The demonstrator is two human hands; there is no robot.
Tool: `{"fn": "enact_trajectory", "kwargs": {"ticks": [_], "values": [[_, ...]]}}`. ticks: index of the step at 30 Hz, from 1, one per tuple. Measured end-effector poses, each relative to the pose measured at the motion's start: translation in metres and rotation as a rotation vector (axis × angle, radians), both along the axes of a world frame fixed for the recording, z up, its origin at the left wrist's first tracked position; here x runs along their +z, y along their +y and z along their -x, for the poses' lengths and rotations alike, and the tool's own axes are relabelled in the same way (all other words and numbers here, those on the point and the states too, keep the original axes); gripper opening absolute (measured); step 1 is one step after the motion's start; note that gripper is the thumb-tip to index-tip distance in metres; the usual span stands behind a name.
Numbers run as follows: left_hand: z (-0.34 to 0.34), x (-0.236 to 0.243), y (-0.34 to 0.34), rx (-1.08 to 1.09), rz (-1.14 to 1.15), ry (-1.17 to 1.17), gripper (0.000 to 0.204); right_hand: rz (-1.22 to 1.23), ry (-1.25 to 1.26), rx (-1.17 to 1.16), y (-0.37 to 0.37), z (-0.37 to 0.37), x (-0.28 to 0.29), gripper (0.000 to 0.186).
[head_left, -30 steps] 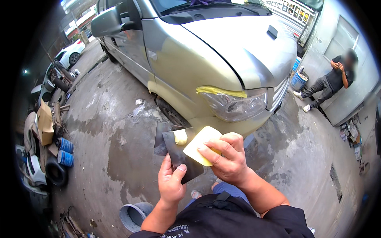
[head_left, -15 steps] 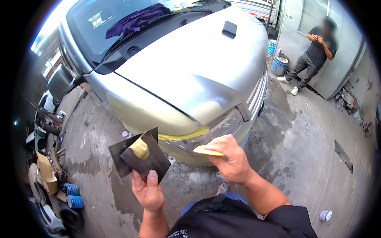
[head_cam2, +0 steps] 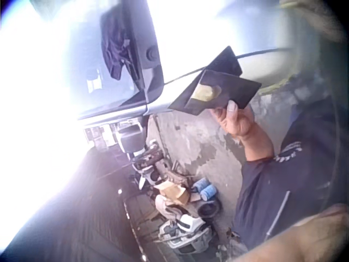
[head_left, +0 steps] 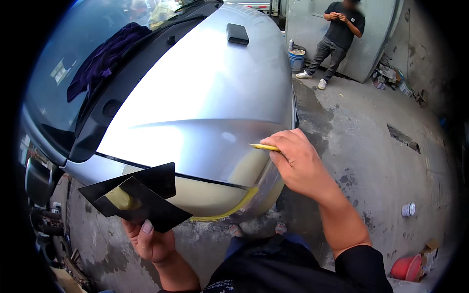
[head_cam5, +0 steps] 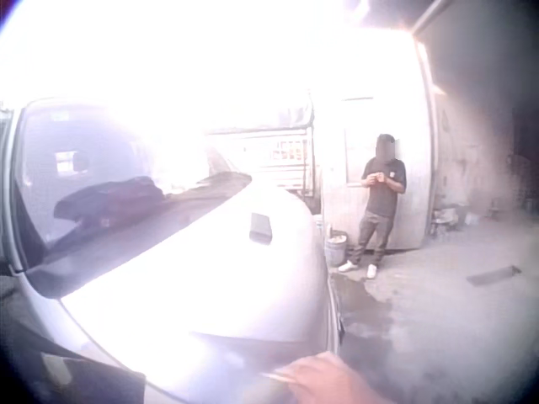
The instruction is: The person mixes a yellow paste with a hardener on a black mixing board using a putty knife. They then apply the mixed filler to a specific area on the front bumper of a silver van, smoothing it over the surface.
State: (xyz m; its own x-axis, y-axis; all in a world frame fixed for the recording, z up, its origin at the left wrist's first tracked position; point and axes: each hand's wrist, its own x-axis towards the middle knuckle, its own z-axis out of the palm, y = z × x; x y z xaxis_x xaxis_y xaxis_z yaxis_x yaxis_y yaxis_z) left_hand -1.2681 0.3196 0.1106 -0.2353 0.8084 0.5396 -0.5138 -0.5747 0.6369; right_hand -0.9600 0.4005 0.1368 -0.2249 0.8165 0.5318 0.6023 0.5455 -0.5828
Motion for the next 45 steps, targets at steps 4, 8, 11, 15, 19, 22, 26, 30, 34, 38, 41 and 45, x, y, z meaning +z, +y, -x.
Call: {"fn": "enact_trajectory", "kwargs": {"ticks": [4, 8, 11, 15, 19, 22, 26, 30, 34, 38, 41, 45], "values": [[0.025, 0.002, 0.033, -0.128, -0.075, 0.055, 0.057, -0.022, -0.096, -0.131, 0.014, 0.034, -0.003, 0.023], [0.046, 0.0, 0.049, -0.203, -0.073, 0.082, 0.056, -0.036, -0.152, -0.213, 0.018, 0.058, 0.0, 0.023], [0.047, -0.001, 0.05, -0.17, -0.066, 0.076, 0.057, -0.093, -0.184, -0.257, 0.022, 0.069, -0.004, 0.024], [0.052, -0.005, 0.052, -0.158, -0.032, 0.091, 0.058, -0.068, -0.245, -0.244, 0.02, 0.072, -0.005, 0.024], [0.054, -0.007, 0.049, -0.145, -0.042, 0.081, 0.058, -0.018, -0.248, -0.153, 0.013, 0.066, 0.004, 0.022], [0.053, -0.007, 0.05, -0.156, -0.058, 0.093, 0.058, -0.036, -0.208, -0.178, 0.018, 0.061, 0.006, 0.022], [0.049, -0.004, 0.051, -0.177, -0.079, 0.111, 0.057, -0.04, -0.211, -0.221, 0.029, 0.065, 0.003, 0.024], [0.046, -0.002, 0.05, -0.161, -0.066, 0.111, 0.056, -0.02, -0.235, -0.171, 0.022, 0.069, 0.005, 0.025], [0.053, -0.01, 0.048, -0.109, -0.058, 0.121, 0.056, 0.019, -0.225, -0.12, 0.017, 0.053, 0.005, 0.026], [0.05, -0.01, 0.048, -0.059, -0.048, 0.114, 0.057, -0.049, -0.196, -0.183, 0.023, 0.049, 0.003, 0.025], [0.051, -0.011, 0.049, -0.088, -0.057, 0.105, 0.057, -0.075, -0.186, -0.176, 0.029, 0.053, 0.002, 0.024], [0.048, -0.009, 0.048, -0.052, -0.055, 0.107, 0.057, -0.075, -0.185, -0.168, 0.032, 0.061, 0.001, 0.023]]}}
